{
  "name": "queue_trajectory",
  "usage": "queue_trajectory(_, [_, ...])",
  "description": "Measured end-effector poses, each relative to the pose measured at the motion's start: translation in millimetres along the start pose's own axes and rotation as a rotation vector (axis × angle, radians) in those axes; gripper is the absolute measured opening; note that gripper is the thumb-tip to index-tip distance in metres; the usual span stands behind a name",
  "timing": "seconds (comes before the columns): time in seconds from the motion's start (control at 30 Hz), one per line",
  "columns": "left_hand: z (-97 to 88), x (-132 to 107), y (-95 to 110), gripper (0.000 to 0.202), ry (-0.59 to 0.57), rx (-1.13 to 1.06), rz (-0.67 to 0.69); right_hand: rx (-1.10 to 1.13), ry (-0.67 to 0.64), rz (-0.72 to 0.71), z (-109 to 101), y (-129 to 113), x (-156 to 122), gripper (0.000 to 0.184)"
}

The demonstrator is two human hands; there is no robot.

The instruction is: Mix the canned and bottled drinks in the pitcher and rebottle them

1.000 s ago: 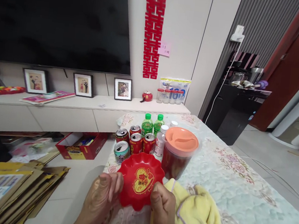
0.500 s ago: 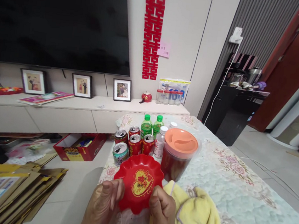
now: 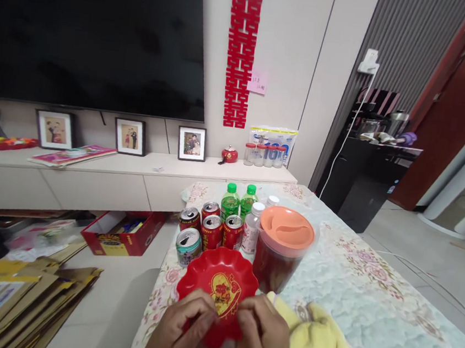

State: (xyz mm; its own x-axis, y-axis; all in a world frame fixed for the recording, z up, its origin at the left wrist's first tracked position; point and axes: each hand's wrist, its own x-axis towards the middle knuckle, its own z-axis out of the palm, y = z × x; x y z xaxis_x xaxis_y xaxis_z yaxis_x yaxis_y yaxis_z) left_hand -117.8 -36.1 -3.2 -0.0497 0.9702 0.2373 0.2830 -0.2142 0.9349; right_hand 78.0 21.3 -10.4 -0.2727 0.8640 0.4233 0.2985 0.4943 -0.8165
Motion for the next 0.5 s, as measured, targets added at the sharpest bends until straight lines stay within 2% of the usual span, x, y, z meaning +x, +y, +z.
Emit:
queue_trajectory(0.07, [-13.3,11.1,6.4,0.028,0.034,0.092,0.057,-0.122,0.186,0.045,-23.0,16.3,-2.6,0.043])
queue_trajectory(0.1, [-20.3,18.1,10.7,0.024,0.051,0.133,0.065,-0.172,0.293,0.111,-33.5,27.1,-5.4,0.046])
queue_trajectory(0.2, [-39.4,46.8,28.8,0.021,0.05,0.263,0.115,-0.204,0.456,0.369,-53.8,57.1,-13.9,0.057])
queue_trajectory(0.27, [-47.8,73.5,45.1,0.02,-0.005,0.357,0.211,-0.166,0.487,0.467,-56.1,66.9,-15.1,0.066])
queue_trajectory(0.33, [-50.7,105.7,63.6,0.022,-0.057,0.469,0.312,-0.135,0.478,0.501,-52.4,68.6,-12.5,0.072])
queue_trajectory(0.43, [-44.0,159.8,91.2,0.023,-0.147,0.779,0.334,-0.091,0.468,0.51,-46.0,68.3,-8.1,0.076])
queue_trajectory(0.5, [-33.8,196.1,105.3,0.023,-0.187,0.847,0.341,-0.027,0.483,0.509,-45.0,72.3,-8.0,0.076])
